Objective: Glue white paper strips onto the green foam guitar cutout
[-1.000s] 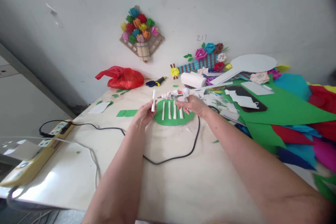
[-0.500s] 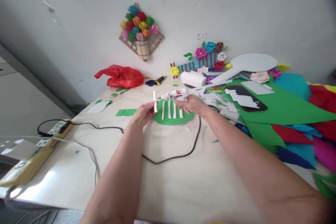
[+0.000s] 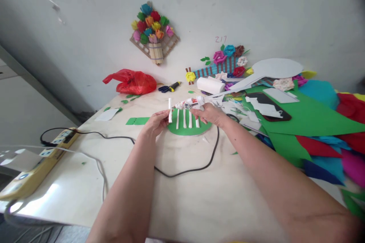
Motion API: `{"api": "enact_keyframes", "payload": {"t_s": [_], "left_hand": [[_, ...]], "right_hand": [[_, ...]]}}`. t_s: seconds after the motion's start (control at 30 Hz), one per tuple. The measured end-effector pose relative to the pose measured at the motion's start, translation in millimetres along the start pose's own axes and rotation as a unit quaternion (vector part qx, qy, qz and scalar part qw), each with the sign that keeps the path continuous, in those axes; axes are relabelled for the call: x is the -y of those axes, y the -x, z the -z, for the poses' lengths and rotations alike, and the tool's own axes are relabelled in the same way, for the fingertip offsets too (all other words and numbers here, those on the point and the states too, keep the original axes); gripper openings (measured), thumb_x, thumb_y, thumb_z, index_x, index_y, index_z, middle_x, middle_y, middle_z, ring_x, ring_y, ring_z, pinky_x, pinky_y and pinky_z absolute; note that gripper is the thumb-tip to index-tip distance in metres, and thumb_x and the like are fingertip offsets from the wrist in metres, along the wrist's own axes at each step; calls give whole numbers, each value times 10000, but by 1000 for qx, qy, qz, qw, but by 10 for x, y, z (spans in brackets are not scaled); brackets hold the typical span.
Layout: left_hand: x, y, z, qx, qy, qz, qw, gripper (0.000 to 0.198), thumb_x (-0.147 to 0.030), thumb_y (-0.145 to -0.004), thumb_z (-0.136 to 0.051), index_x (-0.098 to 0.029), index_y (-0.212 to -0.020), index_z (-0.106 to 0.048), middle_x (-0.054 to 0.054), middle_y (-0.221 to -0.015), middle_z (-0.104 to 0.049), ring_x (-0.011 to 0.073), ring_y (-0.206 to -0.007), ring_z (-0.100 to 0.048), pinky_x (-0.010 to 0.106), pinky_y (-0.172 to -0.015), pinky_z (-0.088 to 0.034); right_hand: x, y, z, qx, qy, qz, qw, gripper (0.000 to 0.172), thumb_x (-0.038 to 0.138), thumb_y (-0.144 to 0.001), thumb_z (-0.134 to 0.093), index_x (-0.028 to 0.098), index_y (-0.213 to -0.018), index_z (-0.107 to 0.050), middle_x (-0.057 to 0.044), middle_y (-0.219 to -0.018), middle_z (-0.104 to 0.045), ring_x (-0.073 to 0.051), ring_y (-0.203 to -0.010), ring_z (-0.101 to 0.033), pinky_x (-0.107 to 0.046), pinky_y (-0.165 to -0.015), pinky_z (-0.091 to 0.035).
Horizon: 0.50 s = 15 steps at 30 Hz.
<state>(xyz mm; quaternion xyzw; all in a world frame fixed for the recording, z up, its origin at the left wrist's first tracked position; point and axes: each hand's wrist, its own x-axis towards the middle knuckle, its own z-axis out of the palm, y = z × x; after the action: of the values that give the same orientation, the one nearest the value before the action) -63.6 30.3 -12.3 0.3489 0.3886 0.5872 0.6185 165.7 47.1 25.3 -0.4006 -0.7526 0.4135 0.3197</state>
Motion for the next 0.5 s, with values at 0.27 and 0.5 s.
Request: {"api": "enact_keyframes", "payload": {"t_s": [0.27, 0.5], "left_hand": [[-2, 14, -8, 19, -2, 5, 1000, 108, -85, -676, -632, -64, -761, -695, 74, -638, -649, 113, -566, -582, 200, -568, -489], [-29, 52, -50, 25, -8, 18, 999, 98, -70, -666, -638, -61, -747, -694, 75, -619, -653, 106, -543, -582, 187, -556, -490]], "right_hand": [[24, 16, -1, -3, -2, 2, 1000, 406, 525, -730, -573, 143, -602, -524, 9, -518, -529, -59, -339, -403, -220, -358, -299], [106, 65, 20, -26, 39, -21, 999, 398, 504, -757, -554, 152, -573, -522, 32, -413, -474, -76, -340, -415, -227, -394, -316]]}}
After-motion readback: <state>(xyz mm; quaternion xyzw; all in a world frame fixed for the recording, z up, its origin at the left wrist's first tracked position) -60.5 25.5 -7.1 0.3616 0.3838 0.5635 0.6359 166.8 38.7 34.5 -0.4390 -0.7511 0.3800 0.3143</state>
